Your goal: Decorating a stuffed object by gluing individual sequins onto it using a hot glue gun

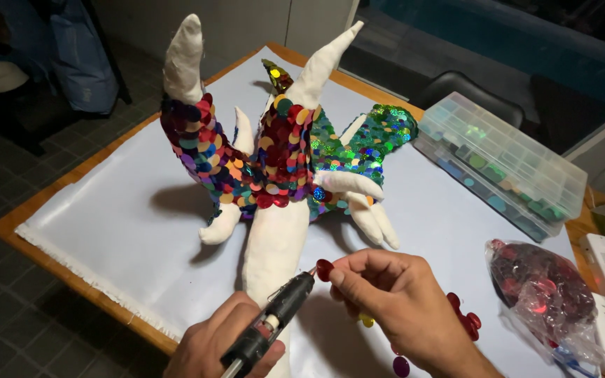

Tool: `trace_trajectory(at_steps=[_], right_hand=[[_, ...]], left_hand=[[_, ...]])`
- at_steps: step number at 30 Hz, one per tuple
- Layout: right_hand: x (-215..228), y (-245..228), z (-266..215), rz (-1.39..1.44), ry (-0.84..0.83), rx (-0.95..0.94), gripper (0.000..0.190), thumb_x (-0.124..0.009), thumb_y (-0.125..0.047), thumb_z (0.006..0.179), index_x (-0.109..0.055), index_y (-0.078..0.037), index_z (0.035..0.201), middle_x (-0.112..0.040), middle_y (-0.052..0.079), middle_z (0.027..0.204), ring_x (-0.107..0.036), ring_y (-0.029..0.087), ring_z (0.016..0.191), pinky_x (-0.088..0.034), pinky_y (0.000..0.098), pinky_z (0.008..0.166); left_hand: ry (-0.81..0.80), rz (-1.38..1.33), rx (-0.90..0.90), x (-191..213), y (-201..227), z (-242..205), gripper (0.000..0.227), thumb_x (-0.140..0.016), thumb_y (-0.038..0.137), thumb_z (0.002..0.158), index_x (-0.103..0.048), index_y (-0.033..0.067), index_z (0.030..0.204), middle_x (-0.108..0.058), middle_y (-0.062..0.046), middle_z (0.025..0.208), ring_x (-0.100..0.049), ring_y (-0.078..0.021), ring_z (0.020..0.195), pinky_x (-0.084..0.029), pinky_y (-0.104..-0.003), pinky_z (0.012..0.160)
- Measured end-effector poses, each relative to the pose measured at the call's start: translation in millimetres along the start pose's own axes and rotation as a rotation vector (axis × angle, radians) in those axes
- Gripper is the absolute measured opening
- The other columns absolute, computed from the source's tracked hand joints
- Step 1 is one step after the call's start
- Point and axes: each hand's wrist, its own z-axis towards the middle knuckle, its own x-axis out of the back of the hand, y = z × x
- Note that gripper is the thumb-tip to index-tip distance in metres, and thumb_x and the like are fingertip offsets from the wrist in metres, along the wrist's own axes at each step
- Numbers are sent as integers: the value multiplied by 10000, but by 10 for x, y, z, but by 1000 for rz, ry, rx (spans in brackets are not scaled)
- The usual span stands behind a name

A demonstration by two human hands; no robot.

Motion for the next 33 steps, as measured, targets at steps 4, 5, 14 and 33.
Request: trace_trajectory(at_steps=[4,5,14,33], right_hand=[[-18,-100,-25,18,22,-23,192,-782,-47,912,-816,120,824,-707,179,619,-563,213,506,-458,339,499],[-38,-155,-39,23,75,-90,190,-784,-47,909,-838,132,876,-716,200,657,-548,228,534,-452,343,527],[-6,-69,-56,3,137,-26,188,-758,-42,918,-803,130,857,-774,205,745,-567,239,563,-475,351,537],[24,-74,-253,-39,288,194,196,-758,-93,903,-845,82,921,-701,156,637,-543,201,520,-416,315,436]], left_hand=[[-124,13,35,23,-73,11,437,-482,668,902,-614,260,821,-541,71,735,-535,-200,526,-430,-400,496],[-133,-30,19,49,-53,24,428,-487,660,904,-641,262,882,-583,70,779,-572,-201,545,-447,-391,496],[-459,-408,364,334,13,185,697,-568,748,661,-782,269,1120,-801,78,834,-771,-86,824,-586,-256,741],[-1023,-1535,520,228,-245,132,162,-480,263,1085,-458,103,1100,-404,-56,939,-431,-161,714,-357,-254,648]])
